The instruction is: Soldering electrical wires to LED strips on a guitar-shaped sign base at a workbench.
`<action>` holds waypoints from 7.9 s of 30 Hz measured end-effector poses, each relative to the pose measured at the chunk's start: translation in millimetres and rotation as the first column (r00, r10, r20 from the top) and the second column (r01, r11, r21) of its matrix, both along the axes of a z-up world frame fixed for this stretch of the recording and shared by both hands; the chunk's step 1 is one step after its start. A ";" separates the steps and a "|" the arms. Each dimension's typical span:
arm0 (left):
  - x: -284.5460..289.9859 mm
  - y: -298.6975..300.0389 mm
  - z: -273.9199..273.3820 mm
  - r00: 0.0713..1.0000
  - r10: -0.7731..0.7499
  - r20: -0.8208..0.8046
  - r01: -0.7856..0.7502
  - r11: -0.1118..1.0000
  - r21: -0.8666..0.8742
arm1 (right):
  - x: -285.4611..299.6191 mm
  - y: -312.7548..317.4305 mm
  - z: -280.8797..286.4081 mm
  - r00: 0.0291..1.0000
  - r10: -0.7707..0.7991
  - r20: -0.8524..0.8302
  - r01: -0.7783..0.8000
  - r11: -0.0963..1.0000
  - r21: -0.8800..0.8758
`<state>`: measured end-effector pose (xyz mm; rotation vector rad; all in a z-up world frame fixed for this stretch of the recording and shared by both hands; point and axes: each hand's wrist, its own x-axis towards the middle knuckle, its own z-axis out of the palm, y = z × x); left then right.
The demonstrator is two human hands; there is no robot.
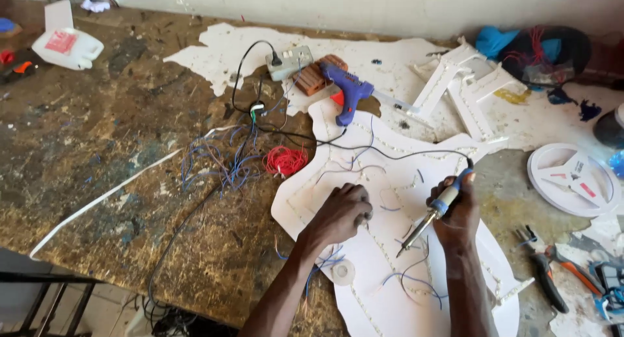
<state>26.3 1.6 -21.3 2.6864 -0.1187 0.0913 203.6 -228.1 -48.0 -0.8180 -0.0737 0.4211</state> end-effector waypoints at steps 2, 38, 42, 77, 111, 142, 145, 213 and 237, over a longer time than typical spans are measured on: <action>2.5 4.7 2.0 1.000 0.010 0.008 -0.010 1.000 0.022 | 3.9 7.3 5.8 0.999 -0.033 -0.005 0.033 0.999 -0.020; -97.4 -34.4 -19.0 0.806 0.576 0.134 -0.455 0.748 -0.483 | -49.5 32.7 37.0 0.895 0.014 0.445 0.238 0.829 -0.505; -98.3 -37.1 -18.1 0.801 0.595 0.063 -0.503 0.727 -0.468 | -51.5 30.6 33.8 0.891 0.017 0.455 0.238 0.835 -0.497; -87.6 -34.1 -22.2 0.726 0.625 0.288 -0.516 0.771 -0.373 | -54.0 35.1 24.3 0.892 -0.078 0.445 0.285 0.861 -0.421; -127.2 -7.4 -27.0 0.851 0.502 0.153 -0.365 0.776 -0.515 | -13.2 20.6 2.9 0.987 -0.100 0.124 0.133 0.945 -0.298; 117.8 34.2 -19.3 0.963 -0.041 0.265 0.045 0.999 -0.010 | 47.8 -13.4 23.3 0.921 -0.282 0.269 0.371 0.845 -0.385; 129.6 33.7 -42.2 0.983 -0.037 0.181 0.017 0.994 0.112 | 47.0 -19.9 8.7 0.938 -0.260 0.231 0.335 0.854 -0.399; -84.3 -32.1 -13.3 0.746 0.604 0.279 -0.511 0.789 -0.341 | -25.1 33.0 9.0 0.876 0.076 0.477 0.183 0.862 -0.473; -85.9 -31.5 -15.9 0.739 0.605 0.296 -0.494 0.786 -0.372 | -21.7 32.3 3.1 0.863 0.110 0.494 0.153 0.873 -0.463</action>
